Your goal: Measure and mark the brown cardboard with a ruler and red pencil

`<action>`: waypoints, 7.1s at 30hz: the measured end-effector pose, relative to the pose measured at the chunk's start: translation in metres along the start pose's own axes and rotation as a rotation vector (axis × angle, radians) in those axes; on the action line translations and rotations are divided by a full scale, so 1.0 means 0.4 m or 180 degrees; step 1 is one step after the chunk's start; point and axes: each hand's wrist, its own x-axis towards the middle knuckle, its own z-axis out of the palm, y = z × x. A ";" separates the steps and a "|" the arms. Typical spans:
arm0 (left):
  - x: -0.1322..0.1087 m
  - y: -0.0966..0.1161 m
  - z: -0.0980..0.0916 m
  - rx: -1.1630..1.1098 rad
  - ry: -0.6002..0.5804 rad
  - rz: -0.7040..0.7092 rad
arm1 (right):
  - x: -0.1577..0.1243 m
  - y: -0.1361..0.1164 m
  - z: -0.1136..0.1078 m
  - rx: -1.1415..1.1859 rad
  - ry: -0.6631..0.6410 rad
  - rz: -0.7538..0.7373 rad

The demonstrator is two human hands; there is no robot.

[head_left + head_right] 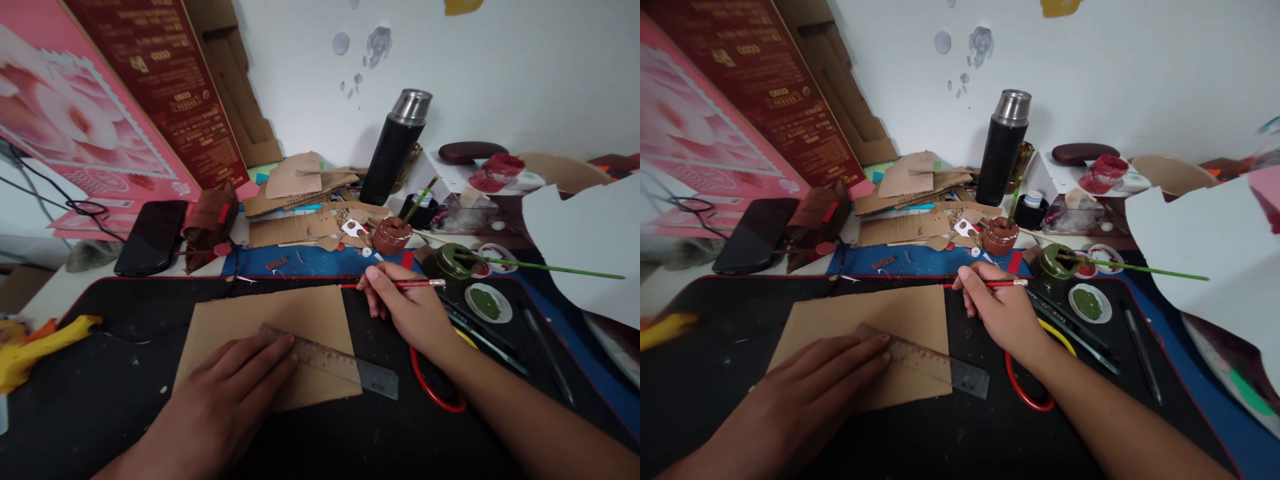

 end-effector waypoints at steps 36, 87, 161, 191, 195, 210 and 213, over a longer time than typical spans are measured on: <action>0.027 0.000 0.066 -0.0131 -0.0010 -0.0268 | 0.000 0.006 0.000 0.0088 0.0056 -0.0047; 0.226 0.043 0.029 0.0389 -0.0184 -0.0308 | -0.013 0.015 0.014 0.0698 0.0173 -0.0058; 0.119 0.041 0.067 0.0268 -0.0059 -0.0364 | -0.024 -0.009 0.013 0.0435 0.0132 0.0236; 0.129 0.046 0.071 0.0592 -0.0074 -0.0381 | 0.001 -0.014 0.024 0.0544 0.0142 0.0445; 0.121 0.041 0.068 0.0605 -0.0069 -0.0419 | 0.003 -0.011 0.024 0.0562 0.0120 0.0424; 0.120 0.042 0.064 0.0409 -0.0089 -0.0453 | 0.009 -0.010 0.029 0.0590 0.0114 0.0516; 0.118 0.041 0.065 0.0443 -0.0099 -0.0441 | 0.010 -0.009 0.032 0.0631 0.0130 0.0566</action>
